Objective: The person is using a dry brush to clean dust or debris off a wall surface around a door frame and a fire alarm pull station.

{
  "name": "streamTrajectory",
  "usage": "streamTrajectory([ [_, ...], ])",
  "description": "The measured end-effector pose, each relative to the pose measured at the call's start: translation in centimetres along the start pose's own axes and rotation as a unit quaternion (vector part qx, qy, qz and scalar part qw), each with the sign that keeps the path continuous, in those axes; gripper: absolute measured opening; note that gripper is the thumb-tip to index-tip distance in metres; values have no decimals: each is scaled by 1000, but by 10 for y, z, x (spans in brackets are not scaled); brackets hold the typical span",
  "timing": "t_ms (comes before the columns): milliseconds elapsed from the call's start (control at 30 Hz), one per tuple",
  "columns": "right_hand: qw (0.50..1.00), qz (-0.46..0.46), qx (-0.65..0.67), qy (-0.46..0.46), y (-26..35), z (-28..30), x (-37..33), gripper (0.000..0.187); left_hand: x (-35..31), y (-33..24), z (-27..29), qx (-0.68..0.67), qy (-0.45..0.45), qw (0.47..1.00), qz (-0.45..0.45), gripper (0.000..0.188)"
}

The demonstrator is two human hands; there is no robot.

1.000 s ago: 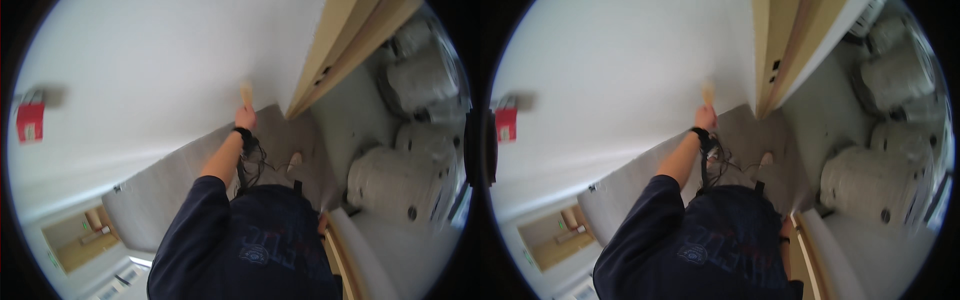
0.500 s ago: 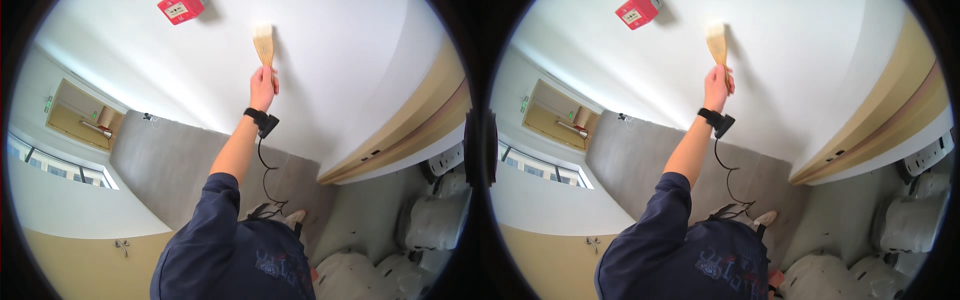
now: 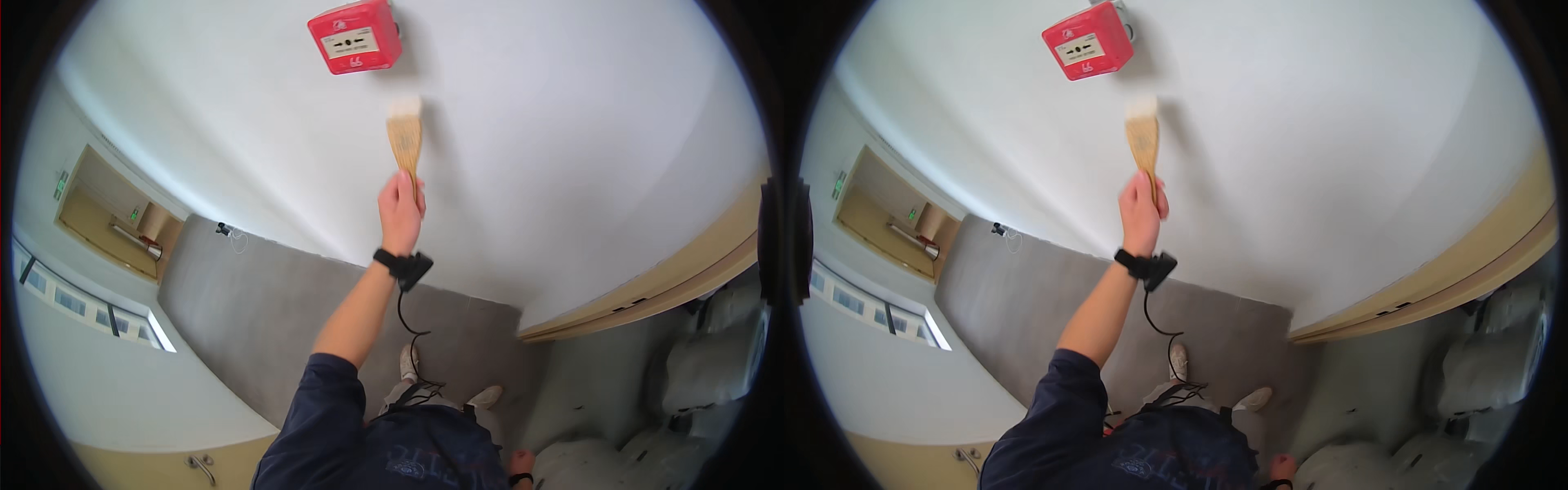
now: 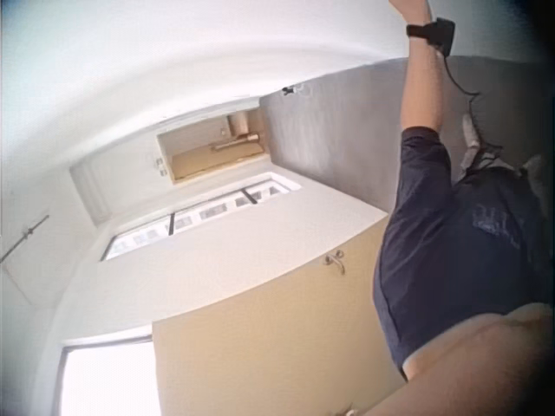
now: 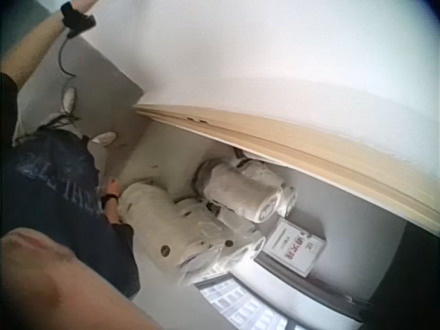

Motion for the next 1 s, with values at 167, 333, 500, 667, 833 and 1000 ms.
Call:
streamTrajectory([
  [167, 977, -138, 155, -44, 37, -32, 3, 21, 71, -16, 21, 26, 62, 998, -8, 40],
  [333, 928, -100, 319, -166, 86, -54, 10, 21, 45, 126, 67, 293, -20, 955, -34, 42],
  [500, 953, -86, 252, -147, 87, -69, 2, 23, -7, 192, 90, 184, -15, 977, 107, 43],
  [667, 981, -78, 174, -41, 120, -35, -3, 23, 31, -8, 68, -18, 30, 999, 2, 38],
  [833, 965, -58, 252, -28, 143, -1, 31, 24, 72, -52, 33, -9, 28, 998, -54, 37],
  [1000, 876, -74, 464, -108, 120, -16, 76, 23, 59, 91, 39, 91, -48, 994, -38, 39],
])
Point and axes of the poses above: each hand's wrist, its own x-axis towards the middle knuckle, its own z-axis out of the back of the hand, y = z × x, the point moved 6 cm from there along x, towards the middle knuckle, and after that the axes turned 15 degrees about z, right-handed, at the moved point
